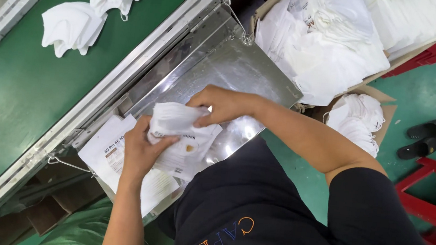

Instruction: The recorder is taking face masks from a conveyor belt and putting them into plastic pouches in a factory setting.

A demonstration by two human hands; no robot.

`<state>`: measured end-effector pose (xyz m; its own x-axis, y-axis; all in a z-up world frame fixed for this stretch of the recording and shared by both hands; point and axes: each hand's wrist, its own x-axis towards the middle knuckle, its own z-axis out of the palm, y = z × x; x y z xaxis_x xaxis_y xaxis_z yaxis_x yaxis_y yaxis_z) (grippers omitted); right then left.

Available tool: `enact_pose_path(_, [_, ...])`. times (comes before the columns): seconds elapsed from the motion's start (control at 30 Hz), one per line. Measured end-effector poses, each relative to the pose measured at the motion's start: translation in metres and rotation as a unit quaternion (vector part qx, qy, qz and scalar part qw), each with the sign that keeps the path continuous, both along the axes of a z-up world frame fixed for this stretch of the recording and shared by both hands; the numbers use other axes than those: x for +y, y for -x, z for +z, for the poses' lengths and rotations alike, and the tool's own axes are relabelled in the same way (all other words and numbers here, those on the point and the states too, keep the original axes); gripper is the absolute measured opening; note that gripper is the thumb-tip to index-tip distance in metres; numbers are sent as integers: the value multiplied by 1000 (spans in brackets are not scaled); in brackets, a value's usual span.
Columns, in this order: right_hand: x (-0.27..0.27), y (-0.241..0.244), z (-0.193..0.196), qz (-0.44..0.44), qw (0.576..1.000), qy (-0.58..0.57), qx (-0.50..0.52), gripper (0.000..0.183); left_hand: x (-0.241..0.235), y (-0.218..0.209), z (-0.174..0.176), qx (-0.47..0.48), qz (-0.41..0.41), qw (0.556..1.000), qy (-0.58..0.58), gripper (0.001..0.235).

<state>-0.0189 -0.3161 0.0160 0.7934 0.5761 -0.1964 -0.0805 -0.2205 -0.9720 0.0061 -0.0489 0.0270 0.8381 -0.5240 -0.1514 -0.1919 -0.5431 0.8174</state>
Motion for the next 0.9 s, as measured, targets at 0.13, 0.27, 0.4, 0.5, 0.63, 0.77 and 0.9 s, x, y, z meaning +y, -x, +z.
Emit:
enact_pose_path(0.13, [1, 8, -26, 28, 990, 64, -125, 30, -25, 4, 13, -30, -16, 999, -23, 51])
enact_pose_path(0.27, [-9, 6, 2, -45, 989, -9, -139, 31, -25, -3, -9, -91, -13, 996, 20, 54])
enact_pose_path(0.4, [-10, 9, -38, 92, 972, 198, -93, 18, -46, 12, -7, -151, -79, 983, -73, 58])
enact_pose_path(0.5, [-5, 9, -17, -91, 980, -53, -167, 32, -36, 7, 8, -43, -18, 980, 191, 39])
enact_pose_path(0.63, [13, 28, -41, -61, 987, -5, -149, 15, -21, 17, -35, -77, 32, 984, 156, 18])
enact_pose_path(0.77, [10, 15, 0, -165, 977, 14, -131, 30, 15, 15, -52, 10, 136, 982, 132, 12])
enact_pose_path(0.9, [44, 3, -16, -117, 982, 34, -143, 29, -10, 15, -21, -13, 90, 982, 165, 11])
